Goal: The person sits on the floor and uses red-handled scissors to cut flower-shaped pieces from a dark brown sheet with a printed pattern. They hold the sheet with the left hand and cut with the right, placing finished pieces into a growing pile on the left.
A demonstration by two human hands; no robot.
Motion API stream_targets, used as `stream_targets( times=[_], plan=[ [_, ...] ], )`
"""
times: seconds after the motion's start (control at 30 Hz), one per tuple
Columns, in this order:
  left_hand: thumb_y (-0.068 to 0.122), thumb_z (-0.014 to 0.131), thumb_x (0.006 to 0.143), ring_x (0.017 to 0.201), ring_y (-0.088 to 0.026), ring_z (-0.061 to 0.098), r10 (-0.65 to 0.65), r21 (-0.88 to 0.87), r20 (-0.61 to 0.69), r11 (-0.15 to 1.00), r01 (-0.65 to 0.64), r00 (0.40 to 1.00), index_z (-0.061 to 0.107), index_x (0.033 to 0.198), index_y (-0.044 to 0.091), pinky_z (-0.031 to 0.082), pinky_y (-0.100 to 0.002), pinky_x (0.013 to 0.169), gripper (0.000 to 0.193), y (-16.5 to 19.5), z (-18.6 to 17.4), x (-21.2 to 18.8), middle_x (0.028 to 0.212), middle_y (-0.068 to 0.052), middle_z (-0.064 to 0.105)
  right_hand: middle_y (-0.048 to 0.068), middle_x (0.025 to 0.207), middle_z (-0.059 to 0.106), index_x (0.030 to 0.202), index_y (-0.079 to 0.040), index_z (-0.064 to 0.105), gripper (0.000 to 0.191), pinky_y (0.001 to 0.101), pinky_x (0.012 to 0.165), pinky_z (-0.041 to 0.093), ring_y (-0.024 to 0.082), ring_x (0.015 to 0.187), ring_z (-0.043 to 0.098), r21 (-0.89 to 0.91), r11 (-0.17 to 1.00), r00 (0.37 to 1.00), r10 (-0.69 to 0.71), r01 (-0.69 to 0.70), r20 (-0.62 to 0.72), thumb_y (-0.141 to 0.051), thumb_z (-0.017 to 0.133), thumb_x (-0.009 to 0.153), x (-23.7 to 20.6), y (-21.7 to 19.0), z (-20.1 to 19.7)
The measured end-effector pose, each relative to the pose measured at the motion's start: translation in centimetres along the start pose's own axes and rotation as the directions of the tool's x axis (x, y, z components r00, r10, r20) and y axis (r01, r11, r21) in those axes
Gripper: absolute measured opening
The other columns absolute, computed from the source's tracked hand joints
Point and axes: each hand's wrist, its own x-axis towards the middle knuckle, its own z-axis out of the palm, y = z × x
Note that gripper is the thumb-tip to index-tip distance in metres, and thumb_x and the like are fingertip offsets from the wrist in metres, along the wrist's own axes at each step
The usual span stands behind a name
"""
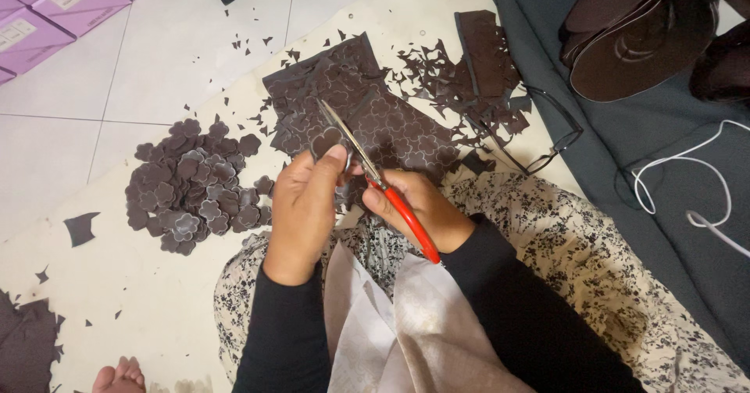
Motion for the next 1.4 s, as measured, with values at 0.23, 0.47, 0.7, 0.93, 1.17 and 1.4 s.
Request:
stream_targets(
  times=[0.23, 0.47, 0.7, 0.93, 1.17, 1.4],
  plan=[
    [0.023, 0.053, 0.107, 0.085, -0.010, 0.062, -0.029, -0.077, 0.000, 0.997, 0.029, 1.000, 0.069, 0.102, 0.001, 0.050, -0.027, 0.080, 0.028, -0.5, 0.6, 0.1, 0.092, -0.003, 0.070, -0.009, 0.069, 0.049, 0.137, -0.002, 0.064, 0.060, 0.0227, 0.058, 0.040, 0.003, 0.064, 0.045, -0.066, 0.997, 0.998, -0.032, 0.028, -0.062, -0.050, 0.056, 0.102, 0.1, 0.4, 0.4],
    [0.021, 0.053, 0.106, 0.087, -0.010, 0.064, -0.027, -0.077, -0.020, 0.997, 0.026, 0.999, 0.068, 0.105, 0.001, 0.051, -0.026, 0.082, 0.025, -0.4, -0.2, 0.3, 0.094, -0.003, 0.072, -0.008, 0.066, 0.049, 0.098, -0.003, 0.061, 0.050, 0.0259, 0.056, 0.040, 0.005, 0.063, 0.045, -0.125, 0.992, 0.996, -0.022, 0.012, -0.082, -0.053, 0.058, 0.100, 0.2, 0.9, 0.1],
    [0.016, 0.057, 0.106, 0.087, -0.009, 0.066, 0.060, -0.013, -0.138, 0.998, -0.063, 0.989, 0.068, 0.102, 0.000, 0.052, -0.025, 0.080, 0.020, 0.2, -0.5, 0.3, 0.096, -0.006, 0.072, -0.006, 0.063, 0.044, 0.073, -0.009, 0.053, 0.054, 0.0282, 0.052, 0.037, 0.006, 0.059, 0.041, -0.159, 0.987, 0.998, 0.022, -0.032, -0.062, -0.057, 0.058, 0.098, 0.1, 0.6, -0.2],
    [0.015, 0.057, 0.107, 0.088, -0.011, 0.068, 0.080, -0.048, -0.147, 0.995, -0.088, 0.986, 0.068, 0.100, -0.002, 0.057, -0.027, 0.086, 0.021, 0.5, -0.4, 0.3, 0.095, -0.004, 0.071, -0.006, 0.061, 0.048, 0.075, -0.009, 0.058, 0.051, 0.0277, 0.052, 0.039, 0.007, 0.058, 0.044, -0.172, 0.983, 0.996, 0.050, -0.062, -0.074, -0.055, 0.059, 0.097, 0.2, 0.0, 0.1],
    [0.009, 0.065, 0.102, 0.085, -0.009, 0.066, 0.099, -0.079, -0.174, 0.990, -0.114, 0.980, 0.067, 0.106, -0.001, 0.054, -0.024, 0.081, 0.011, -0.3, -0.3, 0.5, 0.094, -0.004, 0.072, -0.005, 0.064, 0.051, 0.085, -0.007, 0.062, 0.043, 0.0281, 0.053, 0.039, 0.007, 0.059, 0.046, -0.149, 0.985, 0.997, 0.080, -0.083, -0.021, -0.049, 0.061, 0.096, 0.3, 0.2, 0.1],
    [0.008, 0.067, 0.101, 0.081, -0.009, 0.065, 0.029, -0.073, -0.114, 0.997, -0.037, 0.993, 0.068, 0.103, -0.003, 0.053, -0.022, 0.076, 0.011, -0.7, -0.6, 0.4, 0.091, -0.003, 0.071, -0.005, 0.064, 0.050, 0.092, -0.007, 0.063, 0.044, 0.0273, 0.055, 0.040, 0.007, 0.061, 0.046, -0.192, 0.980, 0.999, 0.044, -0.044, -0.008, -0.050, 0.060, 0.098, 0.4, 0.8, -0.3]
  ],
)
